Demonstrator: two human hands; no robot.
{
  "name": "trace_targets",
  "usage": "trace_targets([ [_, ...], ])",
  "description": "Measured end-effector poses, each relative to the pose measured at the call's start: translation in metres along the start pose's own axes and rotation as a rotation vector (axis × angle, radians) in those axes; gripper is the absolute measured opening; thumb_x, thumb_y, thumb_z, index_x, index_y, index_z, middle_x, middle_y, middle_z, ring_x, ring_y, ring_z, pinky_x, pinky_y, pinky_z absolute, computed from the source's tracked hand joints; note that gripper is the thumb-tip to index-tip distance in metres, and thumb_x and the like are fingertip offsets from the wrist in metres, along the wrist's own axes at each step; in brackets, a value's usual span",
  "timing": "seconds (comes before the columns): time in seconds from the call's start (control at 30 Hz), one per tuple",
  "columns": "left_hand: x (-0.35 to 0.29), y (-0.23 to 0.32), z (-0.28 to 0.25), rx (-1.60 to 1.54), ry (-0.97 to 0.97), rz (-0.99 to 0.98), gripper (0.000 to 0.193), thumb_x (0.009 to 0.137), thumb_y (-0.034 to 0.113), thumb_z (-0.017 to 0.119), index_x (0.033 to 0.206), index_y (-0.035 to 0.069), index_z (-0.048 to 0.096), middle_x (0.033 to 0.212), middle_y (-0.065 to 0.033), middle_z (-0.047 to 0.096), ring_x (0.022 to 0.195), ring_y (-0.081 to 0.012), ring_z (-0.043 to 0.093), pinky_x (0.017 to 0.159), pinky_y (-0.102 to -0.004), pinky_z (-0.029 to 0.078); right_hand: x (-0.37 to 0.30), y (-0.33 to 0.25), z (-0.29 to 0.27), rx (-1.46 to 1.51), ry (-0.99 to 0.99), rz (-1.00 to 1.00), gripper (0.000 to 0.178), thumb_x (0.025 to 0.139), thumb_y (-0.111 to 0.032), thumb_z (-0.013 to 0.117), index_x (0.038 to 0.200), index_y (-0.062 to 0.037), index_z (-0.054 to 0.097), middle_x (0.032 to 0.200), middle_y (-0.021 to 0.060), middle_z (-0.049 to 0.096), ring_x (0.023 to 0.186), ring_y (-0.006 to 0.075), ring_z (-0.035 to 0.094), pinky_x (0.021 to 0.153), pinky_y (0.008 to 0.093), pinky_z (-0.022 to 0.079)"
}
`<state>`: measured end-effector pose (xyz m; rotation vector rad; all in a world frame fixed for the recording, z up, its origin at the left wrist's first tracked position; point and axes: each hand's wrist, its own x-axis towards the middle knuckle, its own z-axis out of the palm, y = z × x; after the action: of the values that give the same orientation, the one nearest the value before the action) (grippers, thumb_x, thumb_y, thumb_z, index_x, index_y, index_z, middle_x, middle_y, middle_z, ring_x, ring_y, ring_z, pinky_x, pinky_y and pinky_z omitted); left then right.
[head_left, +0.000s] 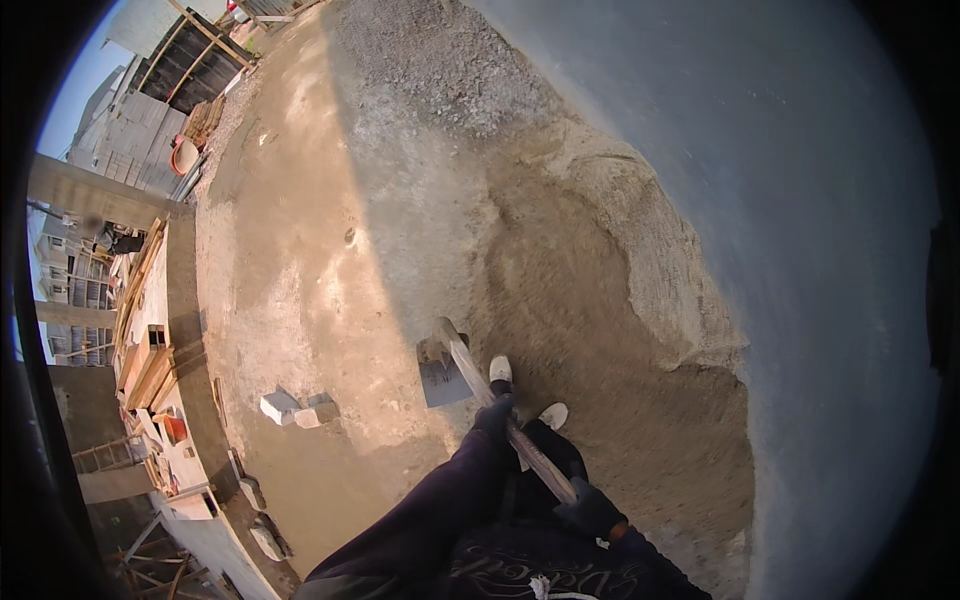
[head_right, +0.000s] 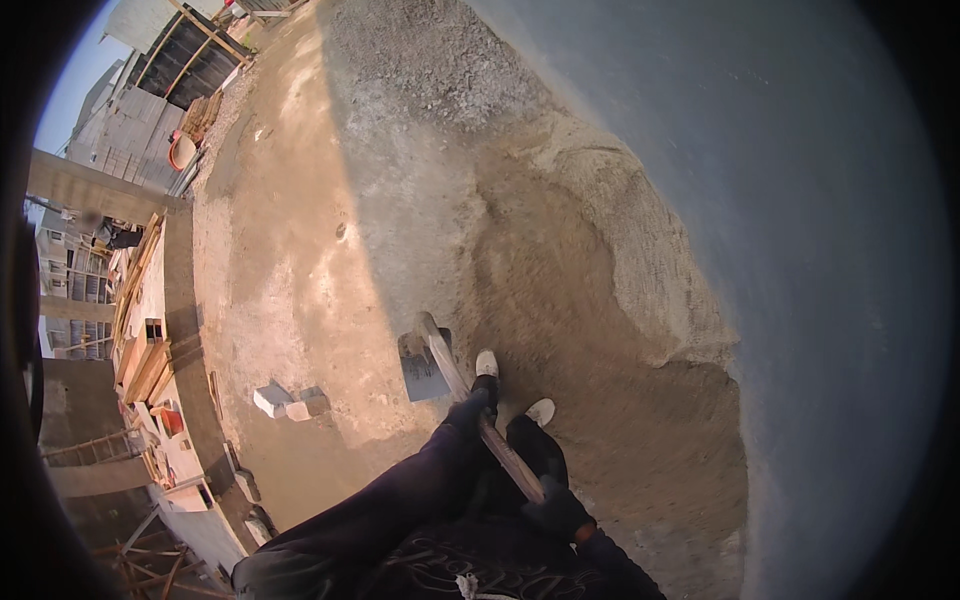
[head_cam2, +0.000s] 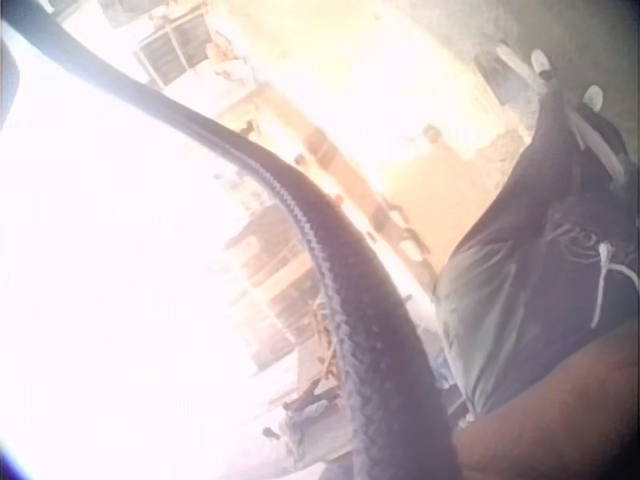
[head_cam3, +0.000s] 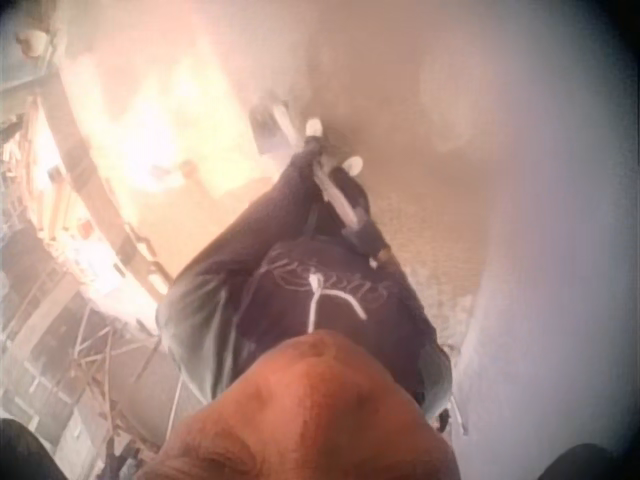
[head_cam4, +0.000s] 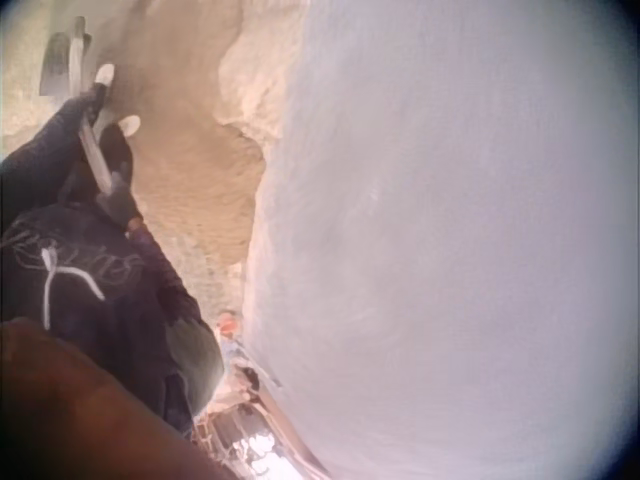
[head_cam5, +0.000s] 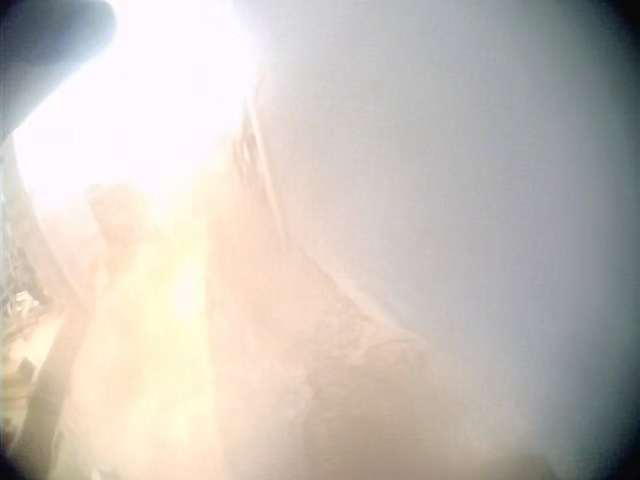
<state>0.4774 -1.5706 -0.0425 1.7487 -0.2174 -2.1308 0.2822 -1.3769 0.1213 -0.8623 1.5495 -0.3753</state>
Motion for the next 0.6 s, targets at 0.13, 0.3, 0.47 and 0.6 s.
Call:
trace_targets([
  [0.13, 0.084, 0.034, 0.051, 0.283, -0.001, 0.096, 0.037, 0.084, 0.025, 0.080, 0.102, -0.003, 0.064, 0.074, -0.0098, 0.065, 0.066, -0.0234, 0.066, 0.059, -0.0396, 0.054, 0.049, -0.026, 0.003, 0.374, 0.073, 0.207, 0.040, 0.082, -0.022, 0.075, 0.106, 0.0045, 0.056, 0.092, 0.0211, 0.067, 0.086, 0.0337, 0.069, 0.070, 0.0415, 0.054],
  [0.3, 0.176, 0.121, 0.119, 0.780, 0.088, 0.105, 0.052, 0.079, 0.027, 0.082, 0.110, -0.008, 0.060, 0.093, -0.0150, 0.066, 0.077, -0.0253, 0.068, 0.065, -0.0405, 0.055, 0.165, -0.074, -0.018, 0.873, 0.160, 0.032, 0.035, 0.087, -0.009, 0.071, 0.116, 0.0017, 0.054, 0.083, 0.0084, 0.062, 0.064, 0.0155, 0.063, 0.056, 0.0312, 0.053],
  [0.47, 0.284, 0.253, 0.165, 0.780, -0.003, 0.144, 0.079, 0.078, 0.029, 0.082, 0.134, -0.007, 0.041, 0.112, -0.0228, 0.064, 0.093, -0.0271, 0.068, 0.075, -0.0400, 0.056, 0.327, -0.107, -0.046, 1.105, 0.115, 0.162, 0.037, 0.090, -0.009, 0.070, 0.118, -0.0012, 0.048, 0.084, 0.0071, 0.059, 0.060, 0.0139, 0.060, 0.055, 0.0329, 0.055],
  [0.6, 0.370, 0.353, 0.186, 1.000, 0.119, 0.408, 0.094, 0.080, 0.019, 0.081, 0.148, -0.012, 0.025, 0.110, -0.0230, 0.065, 0.082, -0.0259, 0.069, 0.064, -0.0392, 0.056, 0.483, -0.155, -0.067, 1.313, 0.075, 0.055, 0.036, 0.090, -0.008, 0.070, 0.117, -0.0033, 0.047, 0.083, 0.0059, 0.057, 0.059, 0.0146, 0.059, 0.054, 0.0365, 0.056],
])
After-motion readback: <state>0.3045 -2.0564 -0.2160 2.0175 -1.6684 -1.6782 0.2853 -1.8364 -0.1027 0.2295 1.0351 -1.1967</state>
